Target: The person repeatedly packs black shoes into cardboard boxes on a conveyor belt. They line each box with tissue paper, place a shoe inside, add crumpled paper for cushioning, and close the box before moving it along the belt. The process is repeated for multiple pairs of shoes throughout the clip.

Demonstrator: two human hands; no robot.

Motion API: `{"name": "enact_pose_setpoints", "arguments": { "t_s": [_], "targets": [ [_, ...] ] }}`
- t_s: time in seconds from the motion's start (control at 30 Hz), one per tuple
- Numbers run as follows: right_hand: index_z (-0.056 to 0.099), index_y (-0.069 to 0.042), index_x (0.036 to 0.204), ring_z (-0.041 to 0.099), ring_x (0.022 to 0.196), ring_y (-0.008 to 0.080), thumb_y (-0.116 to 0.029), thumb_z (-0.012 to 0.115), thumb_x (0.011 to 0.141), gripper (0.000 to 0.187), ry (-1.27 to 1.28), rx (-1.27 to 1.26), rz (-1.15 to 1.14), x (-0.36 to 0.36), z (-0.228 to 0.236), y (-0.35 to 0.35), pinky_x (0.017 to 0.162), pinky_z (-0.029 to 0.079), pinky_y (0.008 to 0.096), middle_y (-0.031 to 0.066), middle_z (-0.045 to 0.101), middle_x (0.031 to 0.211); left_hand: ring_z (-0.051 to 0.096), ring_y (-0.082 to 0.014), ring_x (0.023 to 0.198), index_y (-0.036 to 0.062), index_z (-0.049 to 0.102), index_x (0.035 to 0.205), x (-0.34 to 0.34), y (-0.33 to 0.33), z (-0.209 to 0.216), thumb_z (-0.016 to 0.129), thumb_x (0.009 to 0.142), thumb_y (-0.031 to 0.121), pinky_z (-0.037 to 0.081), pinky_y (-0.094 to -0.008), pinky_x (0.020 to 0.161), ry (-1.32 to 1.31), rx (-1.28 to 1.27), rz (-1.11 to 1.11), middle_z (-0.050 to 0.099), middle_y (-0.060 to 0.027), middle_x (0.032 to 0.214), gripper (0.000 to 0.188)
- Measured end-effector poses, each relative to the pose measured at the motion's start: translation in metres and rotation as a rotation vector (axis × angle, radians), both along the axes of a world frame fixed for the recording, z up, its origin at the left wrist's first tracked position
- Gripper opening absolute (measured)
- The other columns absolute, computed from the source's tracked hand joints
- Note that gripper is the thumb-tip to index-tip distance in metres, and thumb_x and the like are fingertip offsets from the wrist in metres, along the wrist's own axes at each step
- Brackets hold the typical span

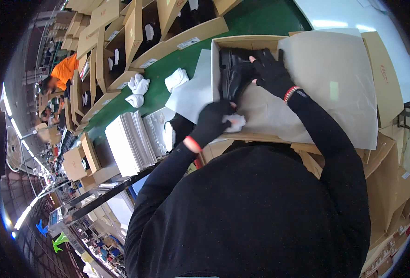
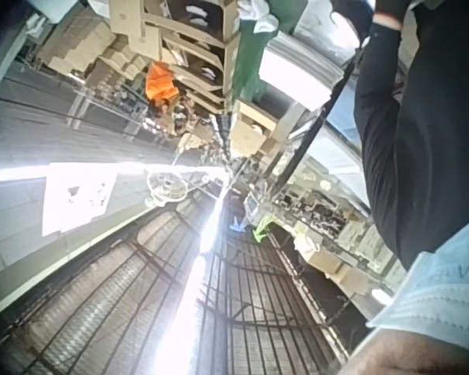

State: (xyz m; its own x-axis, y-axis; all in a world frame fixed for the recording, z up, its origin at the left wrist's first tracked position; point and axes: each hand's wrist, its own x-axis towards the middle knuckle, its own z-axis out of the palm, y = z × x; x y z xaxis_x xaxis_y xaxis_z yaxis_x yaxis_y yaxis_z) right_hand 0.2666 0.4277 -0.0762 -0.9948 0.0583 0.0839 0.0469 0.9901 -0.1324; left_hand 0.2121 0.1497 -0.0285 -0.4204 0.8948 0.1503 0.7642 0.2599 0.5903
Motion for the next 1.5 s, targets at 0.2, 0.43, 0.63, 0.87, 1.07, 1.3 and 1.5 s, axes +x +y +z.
{"name": "enact_pose_setpoints", "arguments": {
  "t_s": [0.2,0.43,0.63,0.87,1.07,1.3,1.5],
  "targets": [
    [0.039,-0.008,0.142,0.019,0.142,0.0408,-0.048,0.067,0.077,0.081,-0.228,0.215,-0.347,0.07,0.06,0.042,0.105,0.012,0.0718,0.0193,0.029,0.15,0.064,-0.036,0.083,0.0002,0.061,0.107,-0.112,-0.093,-0.006,0.06,0.081,0.061,0.049,-0.0444,0.073,0.589,-0.653,0.547,0.066,-0.0182,0.088,0.066],
    [0.036,-0.009,0.144,0.027,0.138,0.0406,-0.046,0.066,0.081,0.079,0.083,0.078,-0.291,0.065,0.117,0.03,0.105,0.02,0.0666,0.0206,0.038,0.144,0.067,-0.033,0.088,0.0017,0.063,0.108,-0.119,-0.088,0.02,0.064,0.087,0.027,0.052,-0.0401,0.075,0.013,-0.277,0.268,0.067,-0.0189,0.092,0.033],
    [0.052,-0.005,0.129,0.041,0.131,0.0349,-0.022,0.075,0.076,0.06,0.391,-0.754,0.379,-0.009,0.213,-0.092,0.111,0.029,0.0459,0.018,0.05,0.133,0.06,-0.0293,0.086,0.0065,0.063,0.099,0.022,0.054,0.064,0.056,0.082,0.006,0.047,-0.0407,0.076,0.244,0.158,-0.196,0.06,-0.0142,0.095,0.018],
    [0.038,-0.008,0.143,0.03,0.138,0.0375,-0.025,0.069,0.079,0.073,-0.547,0.047,0.071,0.017,0.041,-0.037,0.115,0.017,0.0526,0.022,0.034,0.147,0.06,-0.0389,0.102,-0.0017,0.053,0.122,0.07,0.046,0.031,0.07,0.083,0.028,0.049,-0.0429,0.087,-0.4,0.007,-0.43,0.056,-0.0224,0.118,0.052],
    [0.029,-0.009,0.147,0.022,0.142,0.0368,-0.04,0.086,0.051,0.116,-0.196,0.205,0.075,0.01,0.117,-0.063,0.11,0.009,0.0685,0.0199,0.029,0.151,0.06,-0.0397,0.101,-0.0002,0.054,0.122,0.05,-0.019,0.023,0.067,0.085,0.023,0.048,-0.0441,0.085,-0.426,-0.054,-0.111,0.057,-0.0225,0.118,0.046],
    [0.027,-0.012,0.148,0.018,0.144,0.0353,-0.024,0.068,0.078,0.082,-0.396,0.467,-0.016,0.02,0.032,-0.061,0.114,0.008,0.0625,0.0154,0.022,0.155,0.063,-0.0333,0.077,0.0055,0.064,0.09,0.019,-0.072,0.041,0.069,0.081,0.016,0.049,-0.0406,0.067,-0.331,0.067,0.078,0.063,-0.0111,0.08,0.015],
    [0.011,-0.005,0.151,0.011,0.144,0.041,-0.044,0.09,0.043,0.14,-0.456,0.251,-0.014,0.016,0.115,-0.135,0.109,0.012,0.0681,0.0202,0.014,0.156,0.064,-0.0298,0.102,0.0012,0.061,0.115,-0.154,-0.294,0.019,0.071,0.084,0.02,0.05,-0.035,0.087,-0.032,0.215,1.085,0.067,-0.0181,0.105,0.037]
  ]
}}
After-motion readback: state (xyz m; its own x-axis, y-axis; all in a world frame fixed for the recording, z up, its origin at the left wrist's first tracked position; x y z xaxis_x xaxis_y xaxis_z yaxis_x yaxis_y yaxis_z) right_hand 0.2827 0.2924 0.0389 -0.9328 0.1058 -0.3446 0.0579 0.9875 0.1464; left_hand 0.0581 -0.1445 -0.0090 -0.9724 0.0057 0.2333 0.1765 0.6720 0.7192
